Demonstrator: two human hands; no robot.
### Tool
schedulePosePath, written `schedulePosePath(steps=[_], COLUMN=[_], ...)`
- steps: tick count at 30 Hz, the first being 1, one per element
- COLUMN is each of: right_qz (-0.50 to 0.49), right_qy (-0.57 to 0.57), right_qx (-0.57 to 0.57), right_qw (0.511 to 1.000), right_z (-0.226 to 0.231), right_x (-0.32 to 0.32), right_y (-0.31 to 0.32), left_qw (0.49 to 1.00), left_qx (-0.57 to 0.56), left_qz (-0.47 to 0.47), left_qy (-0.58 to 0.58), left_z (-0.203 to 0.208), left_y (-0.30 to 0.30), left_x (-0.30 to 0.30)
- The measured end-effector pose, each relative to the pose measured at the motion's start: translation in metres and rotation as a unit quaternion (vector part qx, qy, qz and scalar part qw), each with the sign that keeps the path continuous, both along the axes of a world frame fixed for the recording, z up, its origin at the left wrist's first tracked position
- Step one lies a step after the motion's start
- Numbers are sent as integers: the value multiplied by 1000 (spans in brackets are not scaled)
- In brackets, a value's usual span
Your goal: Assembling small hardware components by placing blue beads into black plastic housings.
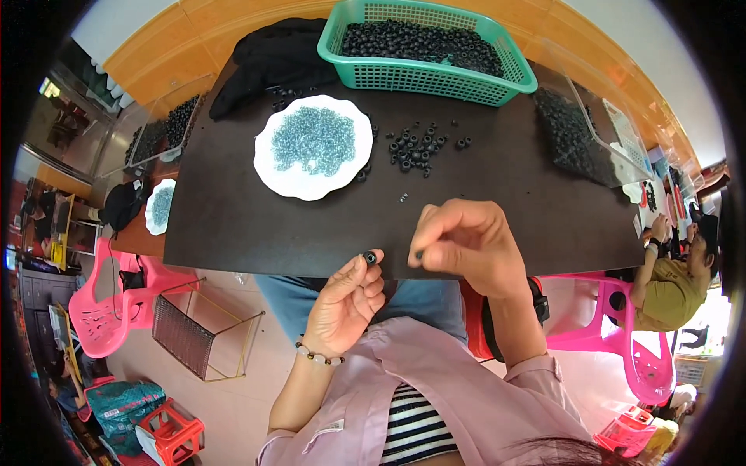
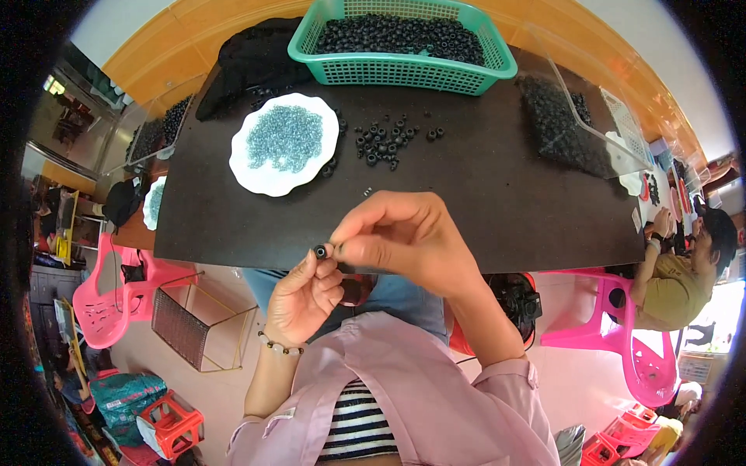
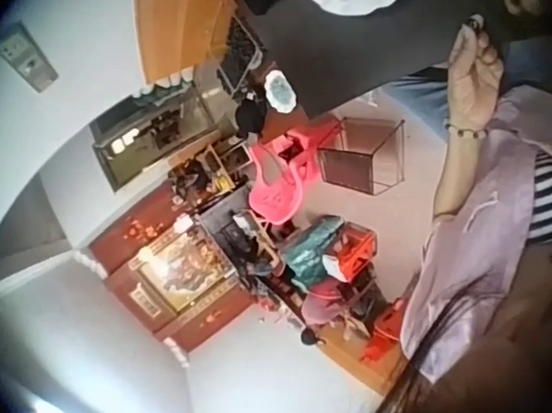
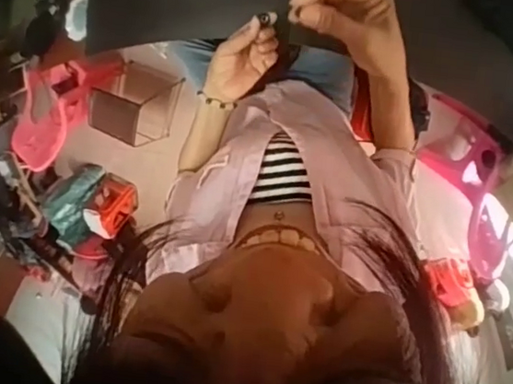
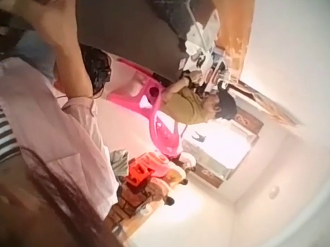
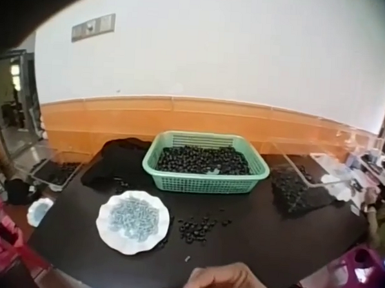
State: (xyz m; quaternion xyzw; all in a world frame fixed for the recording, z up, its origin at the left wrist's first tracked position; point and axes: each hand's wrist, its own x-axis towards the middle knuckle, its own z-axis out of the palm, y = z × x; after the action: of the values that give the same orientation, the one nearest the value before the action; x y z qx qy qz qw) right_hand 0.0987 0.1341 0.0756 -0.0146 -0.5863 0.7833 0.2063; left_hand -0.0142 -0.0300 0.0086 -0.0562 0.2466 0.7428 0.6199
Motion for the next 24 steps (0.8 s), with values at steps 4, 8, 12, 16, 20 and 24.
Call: schedulePosePath(steps=[4, 8, 12, 16, 20, 24], right_qz=[-94, -101, -101, -87, -76, -80], right_qy=[-115, -156, -150, -133, -123, -129], right_qx=[-21, -47, -40, -64, -66, -59], right_qw=[989, 982, 983, 985, 987, 987], right_z=[-22, -31, -36, -35, -42, -41], right_x=[5, 8, 8, 7, 9, 9], right_y=[10, 11, 9, 7, 8, 3], left_qw=[999, 999, 1000, 1000, 999, 999], left_qx=[32, 31, 16, 22, 22, 20], left_qz=[-5, -8, -9, -10, -6, -8], left_qy=[-10, -5, -3, 11, 30, 38], left_z=[-5, -6, -6, -4, -4, -7], left_y=[1, 4, 5, 5, 7, 5], left_x=[-3, 0, 1, 2, 4, 6])
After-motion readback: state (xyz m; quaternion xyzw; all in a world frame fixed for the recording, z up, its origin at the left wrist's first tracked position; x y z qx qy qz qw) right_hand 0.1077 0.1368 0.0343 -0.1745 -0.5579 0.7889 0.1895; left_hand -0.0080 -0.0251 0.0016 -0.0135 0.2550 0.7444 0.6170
